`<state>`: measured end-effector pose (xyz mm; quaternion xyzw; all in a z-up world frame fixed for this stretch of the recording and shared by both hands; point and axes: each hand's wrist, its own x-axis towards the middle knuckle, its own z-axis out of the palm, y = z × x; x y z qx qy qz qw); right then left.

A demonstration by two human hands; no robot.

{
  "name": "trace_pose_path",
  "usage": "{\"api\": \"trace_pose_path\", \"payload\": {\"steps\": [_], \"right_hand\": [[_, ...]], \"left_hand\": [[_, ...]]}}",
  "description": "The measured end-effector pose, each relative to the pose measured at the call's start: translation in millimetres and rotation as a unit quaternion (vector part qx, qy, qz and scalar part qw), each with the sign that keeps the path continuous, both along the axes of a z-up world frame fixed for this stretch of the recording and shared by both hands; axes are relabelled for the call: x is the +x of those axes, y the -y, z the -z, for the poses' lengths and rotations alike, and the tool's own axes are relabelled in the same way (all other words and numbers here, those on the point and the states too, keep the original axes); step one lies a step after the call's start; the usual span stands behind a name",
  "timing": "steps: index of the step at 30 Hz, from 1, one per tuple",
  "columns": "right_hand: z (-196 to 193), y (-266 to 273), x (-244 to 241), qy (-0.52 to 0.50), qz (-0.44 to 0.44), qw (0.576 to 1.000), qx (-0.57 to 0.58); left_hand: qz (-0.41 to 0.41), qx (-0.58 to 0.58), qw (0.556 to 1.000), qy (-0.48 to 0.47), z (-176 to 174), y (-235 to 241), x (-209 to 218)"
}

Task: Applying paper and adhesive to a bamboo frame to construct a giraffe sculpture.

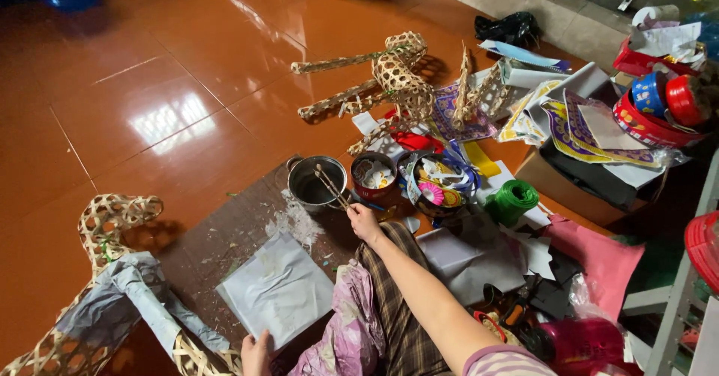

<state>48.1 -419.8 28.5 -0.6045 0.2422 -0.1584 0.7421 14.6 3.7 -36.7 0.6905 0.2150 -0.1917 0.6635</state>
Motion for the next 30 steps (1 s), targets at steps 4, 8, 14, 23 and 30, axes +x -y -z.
{"api": "trace_pose_path", "payload": {"steps": [4,8,14,23,30], "right_hand": [[11,4,2,0.004,-0.005,1.0,-0.006],[13,0,0,-0.011,0.002,0.999,-0.049],[-2,1,-1,-0.015,-0.005,0.999,-0.042],[2,0,-2,-0.022,-0.001,0.993,-0.114],[12,3,2,-0.03,0.008,0.985,-0.172]], "left_hand": [[-0.013,-0.022,1.0,-0.013,-14,3,-7],[-0.017,-0.047,0.998,-0.031,-18,0,-11],[0.016,0.07,0.997,0.022,1,0,-5],[0.02,0.04,0.999,0.023,-24,1,-15],[-0.015,-0.002,0.996,0.086,-38,2,-21]]}}
